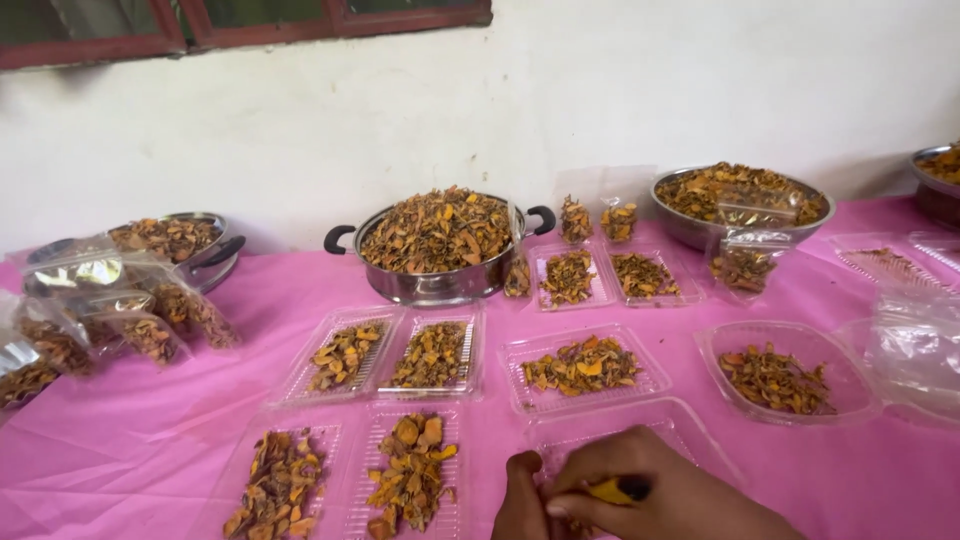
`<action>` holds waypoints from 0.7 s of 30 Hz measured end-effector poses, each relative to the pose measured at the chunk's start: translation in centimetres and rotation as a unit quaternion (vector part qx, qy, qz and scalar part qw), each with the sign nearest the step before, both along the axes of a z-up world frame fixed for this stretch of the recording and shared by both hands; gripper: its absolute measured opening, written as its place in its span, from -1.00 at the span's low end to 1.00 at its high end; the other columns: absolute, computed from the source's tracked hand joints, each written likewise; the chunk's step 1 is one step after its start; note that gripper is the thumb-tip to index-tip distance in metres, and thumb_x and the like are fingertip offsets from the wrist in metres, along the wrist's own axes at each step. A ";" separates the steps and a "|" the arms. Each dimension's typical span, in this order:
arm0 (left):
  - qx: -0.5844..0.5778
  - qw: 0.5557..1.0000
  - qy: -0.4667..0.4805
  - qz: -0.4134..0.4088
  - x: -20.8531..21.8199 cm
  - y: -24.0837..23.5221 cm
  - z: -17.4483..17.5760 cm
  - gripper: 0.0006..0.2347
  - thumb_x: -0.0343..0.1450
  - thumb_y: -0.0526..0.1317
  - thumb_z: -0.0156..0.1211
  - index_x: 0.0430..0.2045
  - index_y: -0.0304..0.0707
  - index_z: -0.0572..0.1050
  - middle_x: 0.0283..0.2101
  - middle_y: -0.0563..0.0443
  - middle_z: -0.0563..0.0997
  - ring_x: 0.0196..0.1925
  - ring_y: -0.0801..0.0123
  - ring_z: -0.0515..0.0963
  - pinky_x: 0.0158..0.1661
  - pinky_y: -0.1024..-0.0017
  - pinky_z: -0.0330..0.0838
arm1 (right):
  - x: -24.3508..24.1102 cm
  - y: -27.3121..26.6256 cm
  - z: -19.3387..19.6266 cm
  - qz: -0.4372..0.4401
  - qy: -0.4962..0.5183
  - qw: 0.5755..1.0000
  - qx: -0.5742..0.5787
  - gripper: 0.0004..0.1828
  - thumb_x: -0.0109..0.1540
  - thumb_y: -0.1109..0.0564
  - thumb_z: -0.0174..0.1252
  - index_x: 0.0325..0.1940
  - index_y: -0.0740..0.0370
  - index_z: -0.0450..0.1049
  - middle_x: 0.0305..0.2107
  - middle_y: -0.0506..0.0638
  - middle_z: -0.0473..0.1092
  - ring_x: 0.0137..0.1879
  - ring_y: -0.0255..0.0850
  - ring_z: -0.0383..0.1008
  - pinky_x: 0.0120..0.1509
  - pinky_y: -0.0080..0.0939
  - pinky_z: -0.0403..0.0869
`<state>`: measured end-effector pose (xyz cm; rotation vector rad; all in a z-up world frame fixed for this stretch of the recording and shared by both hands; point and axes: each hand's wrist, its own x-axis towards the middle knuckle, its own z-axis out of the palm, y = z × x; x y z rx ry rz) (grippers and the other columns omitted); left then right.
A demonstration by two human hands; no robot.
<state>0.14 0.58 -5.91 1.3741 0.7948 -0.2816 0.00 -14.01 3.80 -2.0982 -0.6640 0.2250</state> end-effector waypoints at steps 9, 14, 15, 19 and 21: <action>0.299 0.912 -0.219 -0.176 -1.3 1.4 -2.6 -0.84 0.50 -0.10 -0.17 -0.07 0.16 0.27 -0.56 0.09 0.49 -0.49 0.31 0.54 -0.35 0.37 0.33 | 0.8 -6.0 2.0 -0.151 0.003 0.986 -0.064 -0.77 0.09 -0.01 0.49 -0.52 0.11 0.94 -0.62 -0.18 0.75 -0.47 -0.43 0.51 -0.33 -0.38 0.43; 0.319 0.898 -0.241 -0.183 -1.6 1.1 -2.6 -0.83 0.50 -0.06 -0.22 -0.06 0.19 0.27 -0.60 0.18 0.55 -0.54 0.37 0.60 -0.39 0.41 0.42 | -0.2 -3.0 0.1 -0.014 0.001 0.998 -0.055 -0.42 0.36 -0.02 0.38 -0.68 0.11 0.34 -0.71 -0.17 0.22 -0.50 -0.38 0.20 -0.36 -0.26 0.27; 0.329 0.889 -0.267 -0.173 -1.7 1.2 -2.4 -0.78 0.46 0.02 -0.21 -0.08 0.17 0.31 -0.62 0.13 0.51 -0.56 0.34 0.56 -0.42 0.37 0.37 | -0.6 -1.5 0.9 -0.004 0.013 0.996 -0.084 -0.51 0.36 -0.07 0.29 -0.63 0.07 0.43 -0.69 -0.20 0.33 -0.50 -0.42 0.25 -0.33 -0.29 0.30; 0.324 0.891 -0.288 -0.137 -2.5 1.3 -0.6 -0.79 0.42 0.05 -0.11 -0.23 0.19 0.46 -0.60 0.12 0.65 -0.62 0.39 0.53 -0.50 0.40 0.37 | -0.8 -0.1 2.9 -0.006 0.040 0.998 -0.045 -0.58 0.32 -0.02 0.27 -0.64 0.06 0.57 -0.73 -0.21 0.43 -0.51 -0.47 0.32 -0.31 -0.32 0.34; 0.336 0.884 -0.293 -0.138 -2.2 1.7 -0.8 -0.82 0.44 -0.05 -0.10 -0.19 0.16 0.48 -0.61 0.10 0.59 -0.60 0.38 0.52 -0.46 0.40 0.36 | -0.3 -1.8 2.6 -0.040 0.047 0.998 -0.008 -0.57 0.29 -0.01 0.35 -0.67 0.12 0.65 -0.78 -0.16 0.44 -0.59 -0.42 0.25 -0.41 -0.32 0.26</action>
